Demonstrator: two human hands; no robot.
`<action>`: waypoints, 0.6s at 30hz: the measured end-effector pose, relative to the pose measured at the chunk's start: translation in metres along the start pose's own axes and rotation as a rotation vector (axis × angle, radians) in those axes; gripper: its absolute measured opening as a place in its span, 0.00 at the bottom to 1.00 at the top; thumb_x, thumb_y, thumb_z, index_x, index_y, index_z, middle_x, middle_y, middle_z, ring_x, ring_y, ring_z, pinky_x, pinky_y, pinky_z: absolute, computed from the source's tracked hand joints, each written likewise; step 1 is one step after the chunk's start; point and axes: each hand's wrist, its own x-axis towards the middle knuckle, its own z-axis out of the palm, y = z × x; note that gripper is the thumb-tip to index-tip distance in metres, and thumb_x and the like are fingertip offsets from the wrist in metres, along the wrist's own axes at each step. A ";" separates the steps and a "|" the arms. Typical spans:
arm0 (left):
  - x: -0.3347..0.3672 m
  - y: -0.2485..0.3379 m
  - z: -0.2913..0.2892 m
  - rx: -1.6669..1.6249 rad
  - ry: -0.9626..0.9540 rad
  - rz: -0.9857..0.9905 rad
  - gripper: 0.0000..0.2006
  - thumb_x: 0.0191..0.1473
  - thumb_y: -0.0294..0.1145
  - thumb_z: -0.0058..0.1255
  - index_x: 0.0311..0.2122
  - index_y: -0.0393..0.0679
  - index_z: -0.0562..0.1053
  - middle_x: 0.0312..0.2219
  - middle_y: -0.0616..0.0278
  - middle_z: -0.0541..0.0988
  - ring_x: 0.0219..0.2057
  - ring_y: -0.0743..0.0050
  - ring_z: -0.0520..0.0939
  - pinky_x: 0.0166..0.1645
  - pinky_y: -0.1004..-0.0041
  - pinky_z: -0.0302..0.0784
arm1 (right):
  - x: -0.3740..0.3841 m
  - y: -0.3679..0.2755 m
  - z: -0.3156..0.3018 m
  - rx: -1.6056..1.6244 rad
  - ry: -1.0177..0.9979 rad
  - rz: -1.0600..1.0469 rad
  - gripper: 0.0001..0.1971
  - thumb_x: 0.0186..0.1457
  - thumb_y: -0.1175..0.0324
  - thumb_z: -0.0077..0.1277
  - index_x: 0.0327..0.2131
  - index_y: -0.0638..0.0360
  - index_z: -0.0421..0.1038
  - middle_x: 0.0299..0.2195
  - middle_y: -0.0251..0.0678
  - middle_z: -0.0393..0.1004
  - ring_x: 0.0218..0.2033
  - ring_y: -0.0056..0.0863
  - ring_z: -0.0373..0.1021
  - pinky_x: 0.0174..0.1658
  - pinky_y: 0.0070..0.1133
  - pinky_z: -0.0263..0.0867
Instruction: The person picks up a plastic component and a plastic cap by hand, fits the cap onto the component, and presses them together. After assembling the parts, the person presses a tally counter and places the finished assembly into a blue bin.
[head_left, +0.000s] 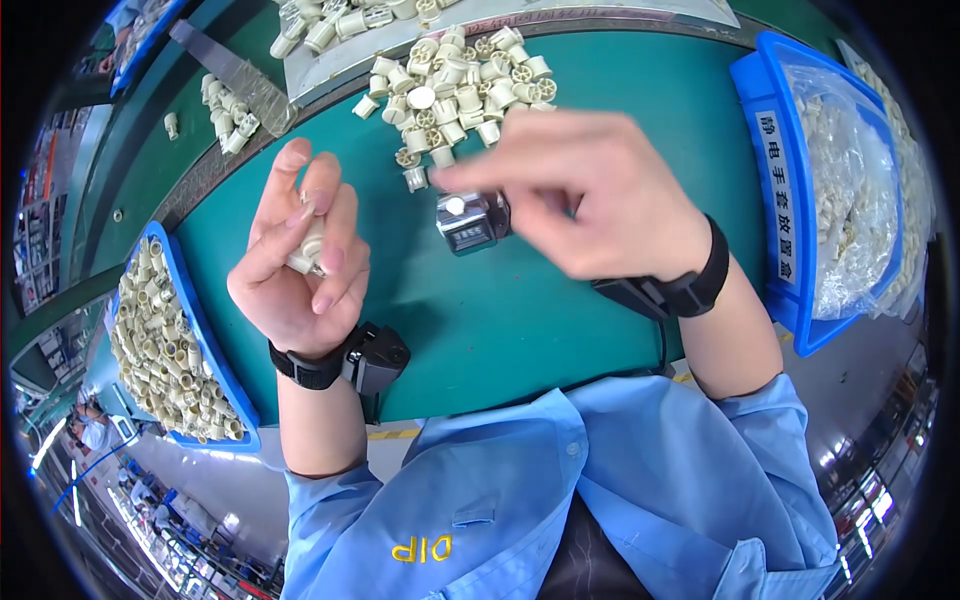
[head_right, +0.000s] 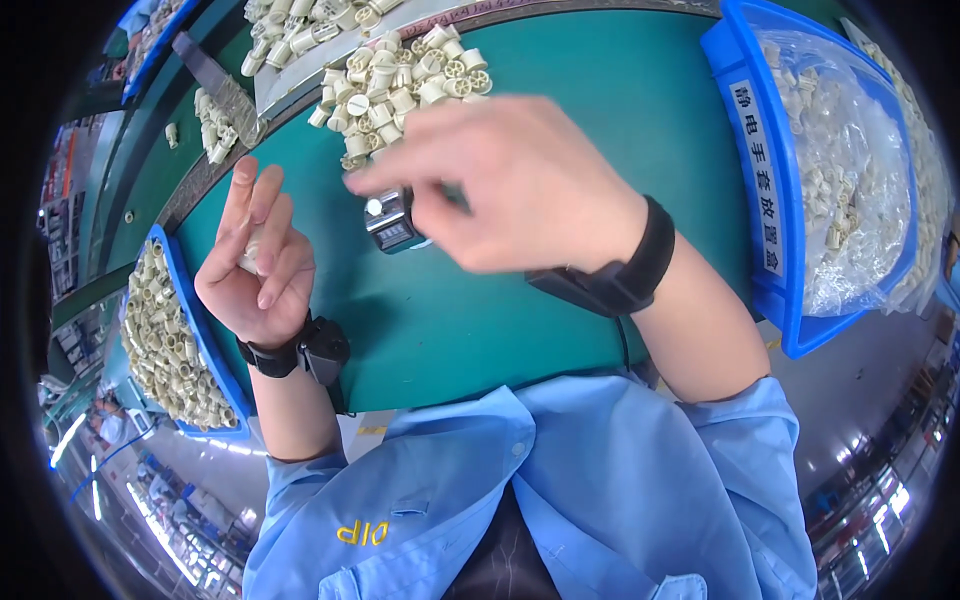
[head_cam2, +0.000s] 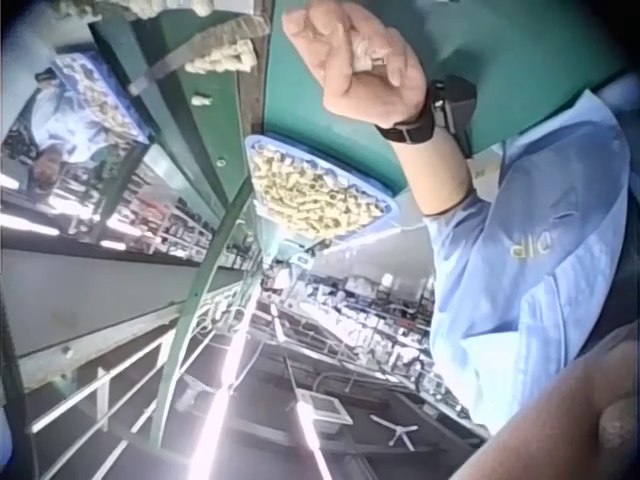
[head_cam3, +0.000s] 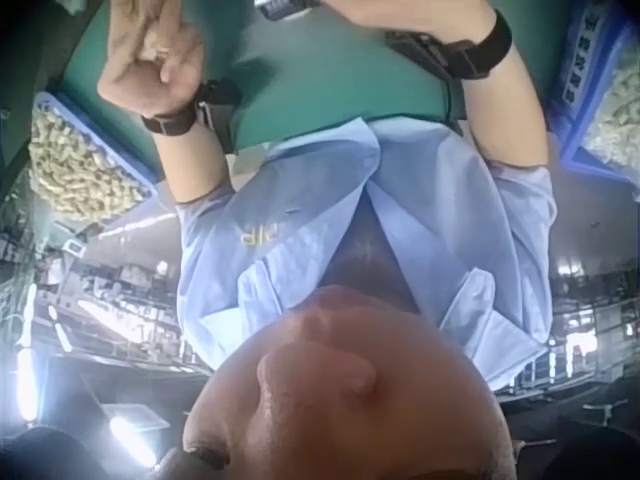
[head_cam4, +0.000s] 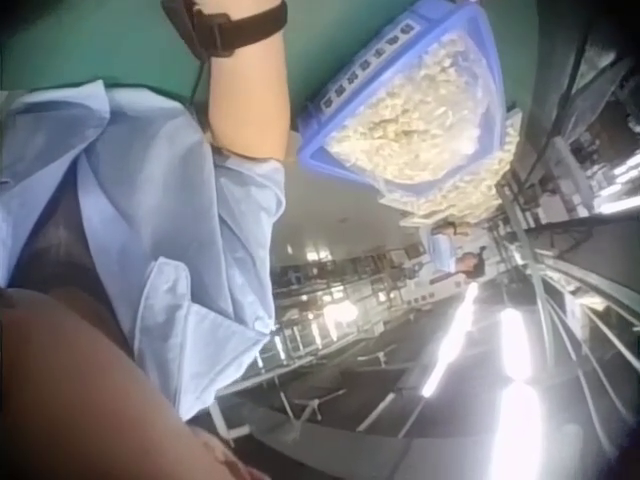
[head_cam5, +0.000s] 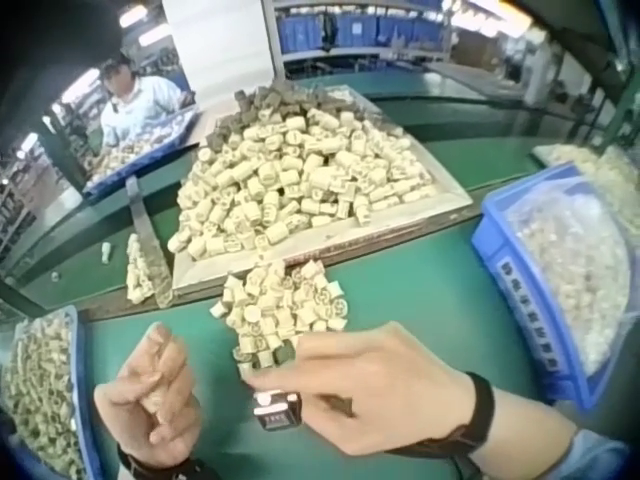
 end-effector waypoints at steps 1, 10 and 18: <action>0.000 0.000 -0.002 -0.002 -0.007 -0.002 0.12 0.58 0.23 0.39 0.47 0.36 0.61 0.33 0.58 0.64 0.19 0.76 0.65 0.13 0.82 0.56 | 0.002 0.002 -0.006 0.028 0.108 0.043 0.16 0.44 0.82 0.48 0.35 0.52 0.79 0.22 0.31 0.70 0.18 0.23 0.65 0.22 0.19 0.60; -0.002 0.008 0.006 0.307 0.177 0.202 0.15 0.60 0.21 0.40 0.52 0.35 0.64 0.32 0.60 0.68 0.20 0.80 0.65 0.12 0.85 0.55 | 0.002 0.031 -0.036 -0.186 0.149 0.191 0.07 0.48 0.80 0.53 0.32 0.59 0.75 0.24 0.30 0.69 0.23 0.20 0.67 0.24 0.18 0.62; 0.021 0.090 -0.043 1.700 0.659 0.405 0.12 0.57 0.38 0.54 0.41 0.41 0.76 0.19 0.69 0.74 0.19 0.82 0.71 0.16 0.81 0.58 | 0.000 0.027 -0.029 -0.371 0.071 0.181 0.10 0.43 0.76 0.62 0.31 0.56 0.72 0.27 0.31 0.69 0.26 0.26 0.69 0.29 0.22 0.66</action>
